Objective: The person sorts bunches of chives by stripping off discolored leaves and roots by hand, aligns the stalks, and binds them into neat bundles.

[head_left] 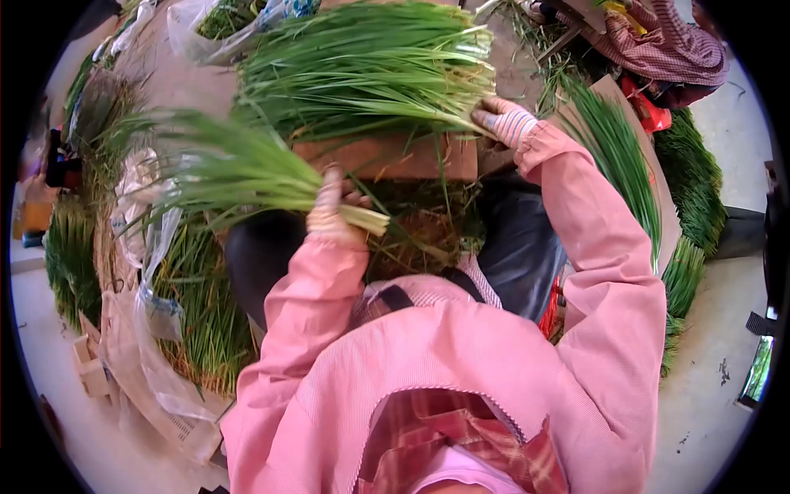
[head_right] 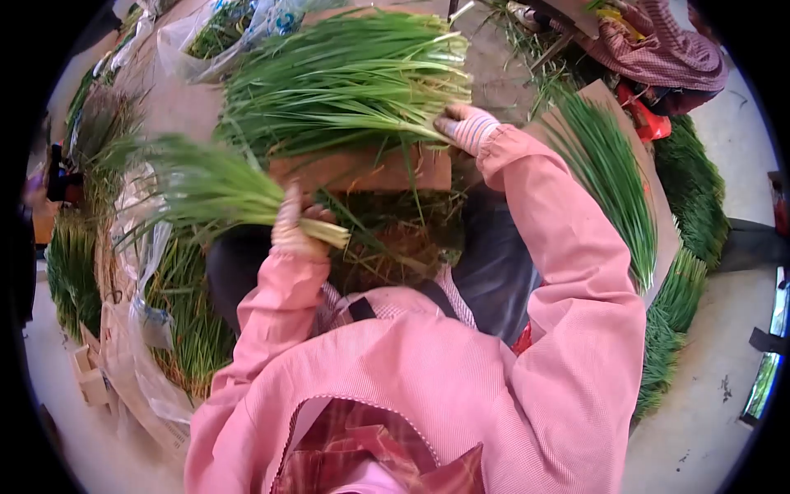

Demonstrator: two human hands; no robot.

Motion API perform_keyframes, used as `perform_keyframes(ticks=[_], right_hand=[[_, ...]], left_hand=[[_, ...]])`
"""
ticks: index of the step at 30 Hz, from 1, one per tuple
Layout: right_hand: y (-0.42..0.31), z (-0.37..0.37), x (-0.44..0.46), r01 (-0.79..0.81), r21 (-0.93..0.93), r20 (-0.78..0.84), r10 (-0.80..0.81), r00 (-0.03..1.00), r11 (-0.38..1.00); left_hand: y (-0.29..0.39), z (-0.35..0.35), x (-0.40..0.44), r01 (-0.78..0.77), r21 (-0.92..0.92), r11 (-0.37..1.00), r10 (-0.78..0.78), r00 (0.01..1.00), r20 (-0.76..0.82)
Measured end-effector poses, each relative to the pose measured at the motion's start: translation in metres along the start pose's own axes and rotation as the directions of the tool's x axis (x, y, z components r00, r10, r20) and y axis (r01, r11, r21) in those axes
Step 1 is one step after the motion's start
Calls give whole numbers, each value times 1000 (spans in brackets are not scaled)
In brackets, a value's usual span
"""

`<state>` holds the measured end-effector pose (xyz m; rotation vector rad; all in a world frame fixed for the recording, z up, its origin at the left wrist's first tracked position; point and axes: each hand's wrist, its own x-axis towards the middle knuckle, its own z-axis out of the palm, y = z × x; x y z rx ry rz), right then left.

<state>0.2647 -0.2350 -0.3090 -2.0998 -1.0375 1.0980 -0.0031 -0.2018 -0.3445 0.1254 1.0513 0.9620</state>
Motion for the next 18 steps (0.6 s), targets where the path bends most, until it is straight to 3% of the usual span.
perform_keyframes(ticks=[2,3,4,8,10,12,14,17,18], right_hand=[[36,22,-1,22,337,141,-73,987,941],[20,26,-21,-122,346,229,43,973,930],[27,35,-21,-138,352,243,52,969,926],[41,62,-17,-68,443,304,-79,949,894],[41,75,-18,-30,382,285,-86,955,924],[42,90,-22,-30,457,266,-104,958,889],[39,103,-24,67,371,184,-144,972,926],[38,110,-23,179,255,129,-217,968,950],[38,110,-24,243,173,113,-264,958,955]], left_hand=[[-25,-10,4,79,75,994,-89,987,131],[-33,-11,3,91,119,989,-107,986,128],[-41,-11,3,104,163,981,-125,984,124],[-61,-4,2,110,216,970,-151,972,180],[-65,-3,3,117,217,969,-172,952,253],[-65,2,-1,102,230,968,-177,925,335],[-71,2,-2,28,219,975,-110,921,374],[-79,-8,15,112,202,973,-175,928,329],[-81,-10,23,215,155,964,-253,919,303]])
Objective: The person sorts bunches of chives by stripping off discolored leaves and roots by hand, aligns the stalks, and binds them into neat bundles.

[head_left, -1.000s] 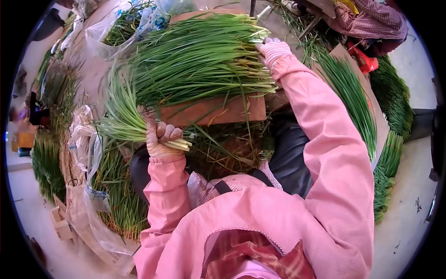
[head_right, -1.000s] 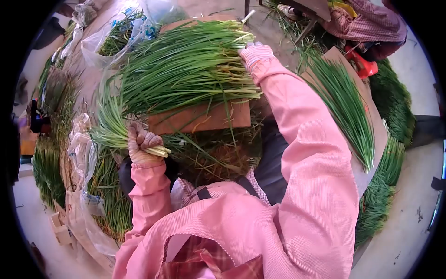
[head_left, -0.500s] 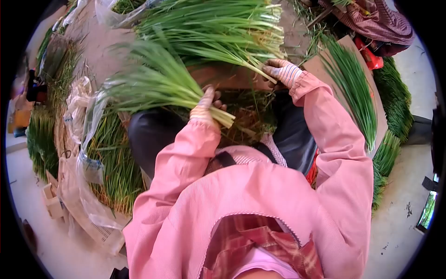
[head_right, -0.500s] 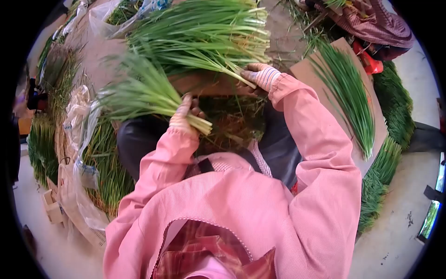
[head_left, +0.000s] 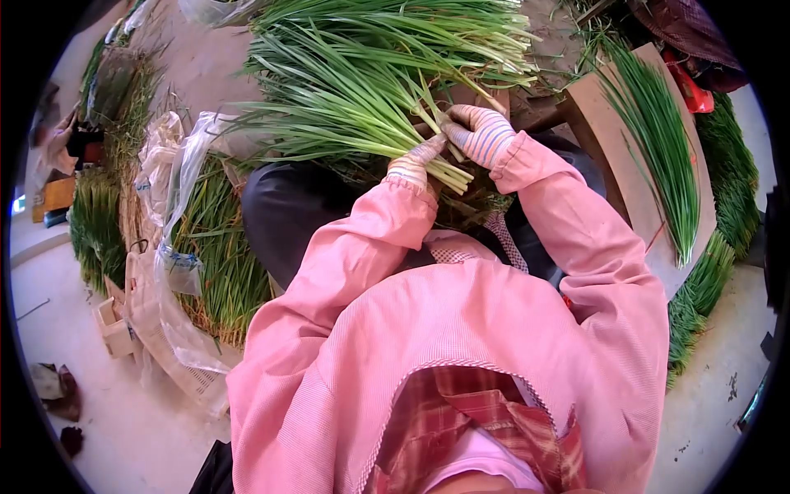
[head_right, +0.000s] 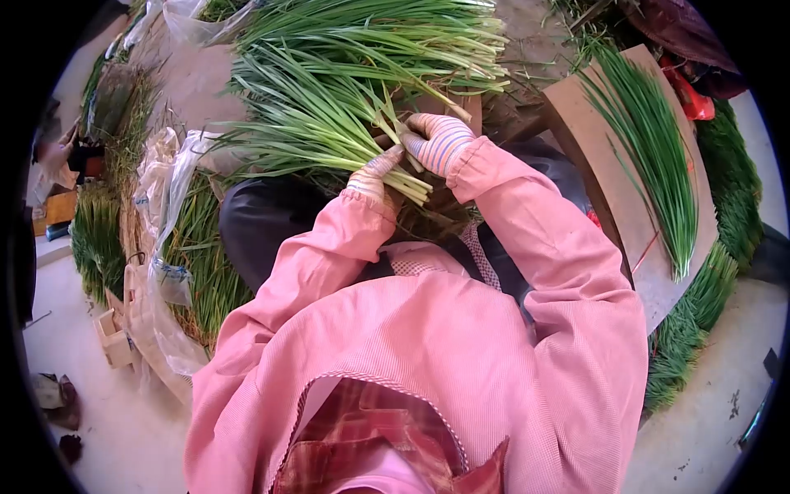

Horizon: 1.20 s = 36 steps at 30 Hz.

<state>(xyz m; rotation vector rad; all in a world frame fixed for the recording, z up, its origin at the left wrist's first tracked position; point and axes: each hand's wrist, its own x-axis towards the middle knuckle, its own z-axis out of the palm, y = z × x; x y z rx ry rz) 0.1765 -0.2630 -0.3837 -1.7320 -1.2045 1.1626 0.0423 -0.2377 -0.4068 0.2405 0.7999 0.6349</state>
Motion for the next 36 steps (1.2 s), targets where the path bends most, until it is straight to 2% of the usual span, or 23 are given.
perform_keyframes(ticks=[1,2,4,5,6,8,10,12,14,15,16,18,21,24,26,27,28,30,31,32,33,34,36], right_hand=[[-2,0,0,-1,6,-1,1,1000,1000],[-9,-2,1,19,-97,3,-18,1000,995],[-19,-6,3,56,-299,13,-55,998,952],[-18,-8,6,125,-414,37,-121,992,901],[-8,-12,17,123,-413,33,-120,992,903],[17,-21,40,149,-559,-76,-229,970,816],[0,-50,39,-8,-712,-161,-152,975,702],[-19,-73,32,-125,-741,-38,146,989,660],[-19,-79,20,17,-843,-48,-107,993,537],[-32,-74,12,79,-827,-55,-220,974,557],[-38,-63,8,79,-829,-51,-216,975,553],[-51,-39,6,296,-679,74,-339,938,671],[-52,-5,15,258,-761,237,-115,965,595],[-38,10,40,351,-743,279,-213,936,570],[-25,9,62,353,-705,197,-308,931,616],[-24,4,68,326,-641,150,-303,941,695],[-20,-1,75,273,-665,48,-325,944,695],[-15,-15,89,208,-728,11,-292,956,653],[-10,-21,90,237,-703,-21,-353,935,671],[-4,-26,90,267,-675,-58,-409,911,688],[-1,-30,96,160,-695,-41,-261,965,701],[5,-28,99,164,-695,-45,-270,962,700],[12,-25,98,230,-704,-106,-419,902,672]], left_hand=[[-2,-5,5,82,-80,993,-83,997,-8],[1,-1,2,83,-76,994,-84,996,-9],[6,7,-6,37,-107,994,-43,998,-51],[7,13,-10,-83,-77,994,80,996,-34],[9,14,-12,-80,-74,994,78,996,-33],[14,14,-15,-56,-16,998,55,994,-91],[19,7,-21,-66,-29,997,66,998,21],[24,-3,-21,-27,1,1000,27,999,-44],[22,-12,-18,-105,1,994,105,994,-33],[22,-15,-18,-108,12,994,108,994,-19],[20,-17,-17,-110,23,994,110,994,-4],[20,-18,-17,-54,26,998,55,998,-35],[22,-22,-20,5,40,999,-3,999,-51],[32,-22,-32,-20,81,997,21,1000,-10],[43,-14,-47,-32,76,997,31,999,12],[50,-19,-49,-30,58,998,25,995,94],[56,-24,-55,-20,68,998,13,995,98],[74,-7,-87,-35,24,999,32,995,97],[84,-9,-96,-28,-29,999,32,988,153],[94,4,-114,-66,-97,993,77,991,113],[104,1,-122,-48,-161,986,79,977,196],[116,-3,-128,-23,-221,975,86,956,280],[134,12,-150,-166,-146,975,205,926,317]])
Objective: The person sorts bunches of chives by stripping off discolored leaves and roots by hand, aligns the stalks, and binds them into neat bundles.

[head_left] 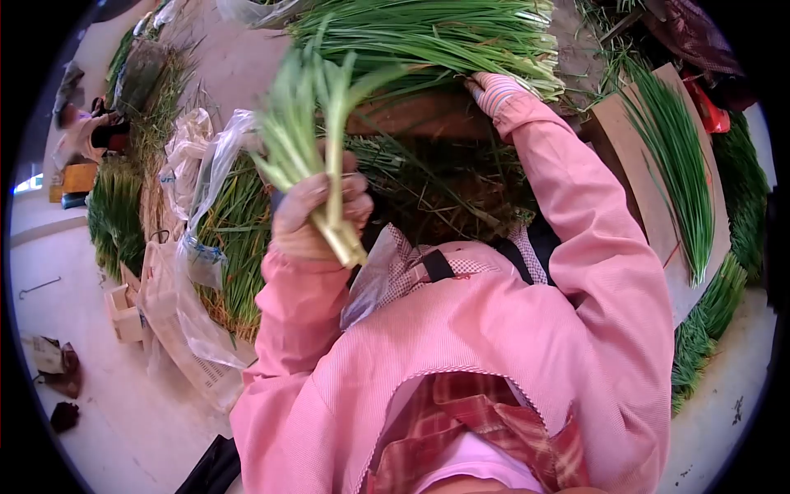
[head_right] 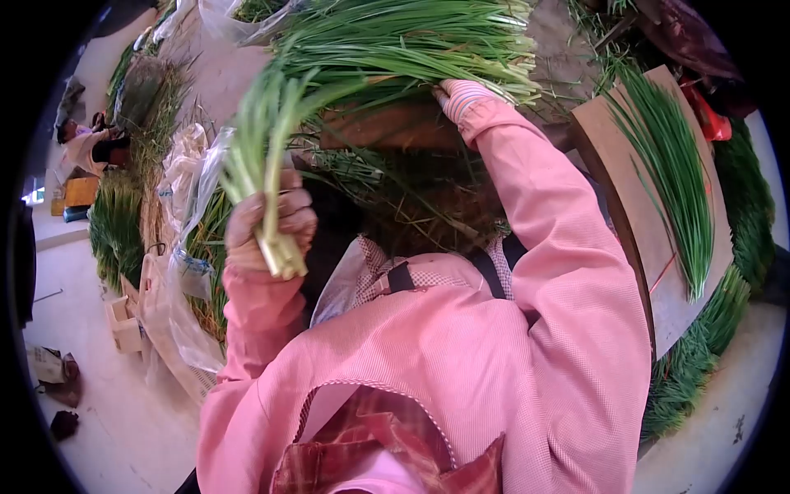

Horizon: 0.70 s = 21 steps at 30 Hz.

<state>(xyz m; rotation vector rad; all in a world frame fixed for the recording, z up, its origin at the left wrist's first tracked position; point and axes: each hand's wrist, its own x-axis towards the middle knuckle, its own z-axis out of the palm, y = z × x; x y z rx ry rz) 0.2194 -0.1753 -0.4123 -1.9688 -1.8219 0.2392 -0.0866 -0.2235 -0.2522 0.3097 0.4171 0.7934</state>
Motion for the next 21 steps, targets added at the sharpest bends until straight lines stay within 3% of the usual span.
perform_keyframes(ticks=[1,4,6,8,10,12,14,15,16,18,19,21], right_hand=[[-1,-1,2,-63,-2,88,63,994,998],[8,11,8,-72,36,64,70,995,997],[6,9,7,-108,82,53,104,993,991],[2,2,8,-185,40,213,173,962,982],[-23,-31,-6,-127,-10,380,121,917,992],[-43,-51,-18,-123,-36,445,125,887,992],[-47,-50,-39,-122,202,367,40,929,972],[-61,-56,-49,-329,521,446,77,892,787],[-50,-32,-55,-415,707,463,67,884,572],[-83,-57,-58,-465,702,504,86,859,539],[-95,-53,-58,-466,766,464,121,878,443],[-103,-30,-51,-397,864,363,164,917,311]], left_hand=[[6,6,-2,-53,-33,998,57,992,108],[24,16,-3,-230,-13,973,220,912,347],[30,14,2,-265,42,963,227,887,403],[26,6,16,-250,62,966,232,949,212],[13,-8,33,-249,190,950,240,968,70],[3,-43,52,-13,205,979,4,999,41],[-25,-87,70,52,204,978,-62,997,40],[-42,-90,71,42,228,973,-35,999,-35],[-59,-90,72,36,255,966,-9,994,-108],[-87,-91,76,6,307,952,38,990,-139],[-97,-97,77,110,236,965,-69,982,-177],[-120,-97,79,-1,264,964,29,995,-100]])
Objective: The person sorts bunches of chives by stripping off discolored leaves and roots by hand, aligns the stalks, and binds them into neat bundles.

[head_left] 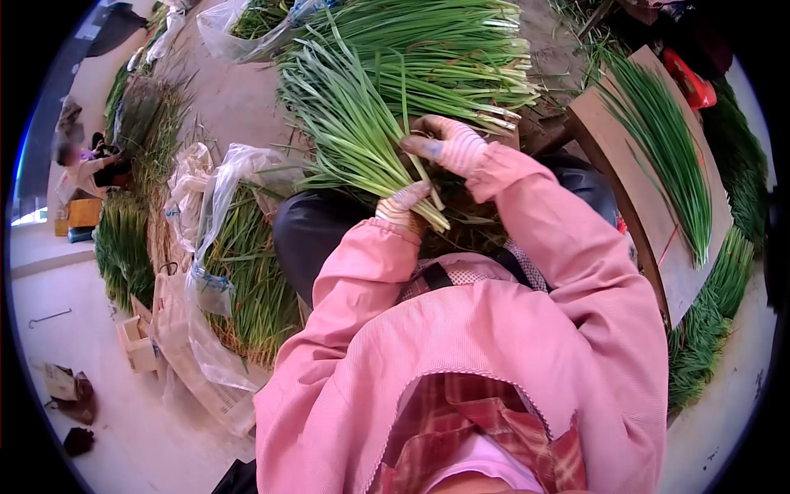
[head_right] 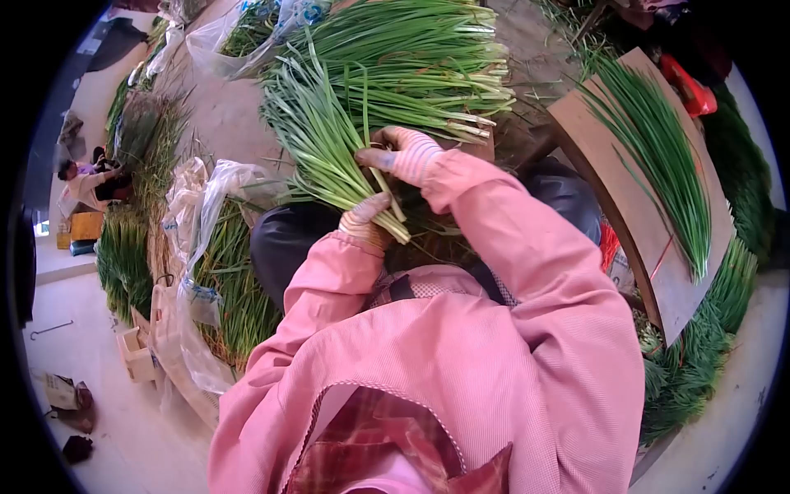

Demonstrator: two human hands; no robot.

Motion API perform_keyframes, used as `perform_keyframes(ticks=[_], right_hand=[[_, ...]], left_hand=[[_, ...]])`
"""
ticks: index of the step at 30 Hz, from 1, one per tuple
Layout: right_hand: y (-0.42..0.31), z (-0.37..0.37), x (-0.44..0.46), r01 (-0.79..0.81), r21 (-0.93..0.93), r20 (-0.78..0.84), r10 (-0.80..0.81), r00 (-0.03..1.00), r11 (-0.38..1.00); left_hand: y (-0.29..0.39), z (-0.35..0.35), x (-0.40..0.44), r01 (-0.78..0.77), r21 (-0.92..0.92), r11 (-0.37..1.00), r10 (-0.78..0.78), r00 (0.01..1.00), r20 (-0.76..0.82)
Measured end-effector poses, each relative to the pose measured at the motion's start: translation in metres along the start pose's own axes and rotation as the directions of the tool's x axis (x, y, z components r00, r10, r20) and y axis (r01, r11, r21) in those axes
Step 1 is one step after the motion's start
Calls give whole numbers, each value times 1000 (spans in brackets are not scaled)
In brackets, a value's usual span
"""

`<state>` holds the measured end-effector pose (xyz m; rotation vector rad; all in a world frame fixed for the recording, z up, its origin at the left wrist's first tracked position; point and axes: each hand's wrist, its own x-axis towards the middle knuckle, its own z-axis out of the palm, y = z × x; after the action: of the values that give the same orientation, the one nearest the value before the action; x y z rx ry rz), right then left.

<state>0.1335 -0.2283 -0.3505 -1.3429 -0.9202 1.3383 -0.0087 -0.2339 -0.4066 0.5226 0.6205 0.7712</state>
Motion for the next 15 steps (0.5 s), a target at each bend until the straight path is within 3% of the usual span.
perform_keyframes(ticks=[1,3,4,5,6,7,9,11,13,15], right_hand=[[14,2,11,-44,34,-36,46,998,998],[19,5,12,50,87,-80,-43,996,995],[23,3,9,14,220,-39,-5,999,975],[17,-2,2,-85,193,8,85,996,978],[19,-7,-1,-106,143,36,102,994,984],[20,-11,-3,-120,89,59,115,992,989],[19,-13,-13,-139,27,49,138,989,990],[22,-8,-21,-125,70,171,111,979,990],[36,-4,-21,55,174,90,-71,993,983],[37,-2,-30,84,207,21,-90,996,975]], left_hand=[[-6,0,1,-17,-22,1000,18,999,37],[-2,-1,-2,-28,28,999,27,998,53],[1,-3,-3,43,-35,998,-42,998,39],[6,-1,-7,116,-101,988,-115,993,24],[12,3,-10,7,-27,1000,-9,998,-56],[12,-8,-7,78,23,997,-71,975,-211],[17,-14,2,158,-53,986,-166,955,-245],[17,-1,9,113,-32,993,-118,958,-262],[26,6,13,183,-18,983,-183,964,-193],[30,12,13,91,-77,993,-102,981,-164]])
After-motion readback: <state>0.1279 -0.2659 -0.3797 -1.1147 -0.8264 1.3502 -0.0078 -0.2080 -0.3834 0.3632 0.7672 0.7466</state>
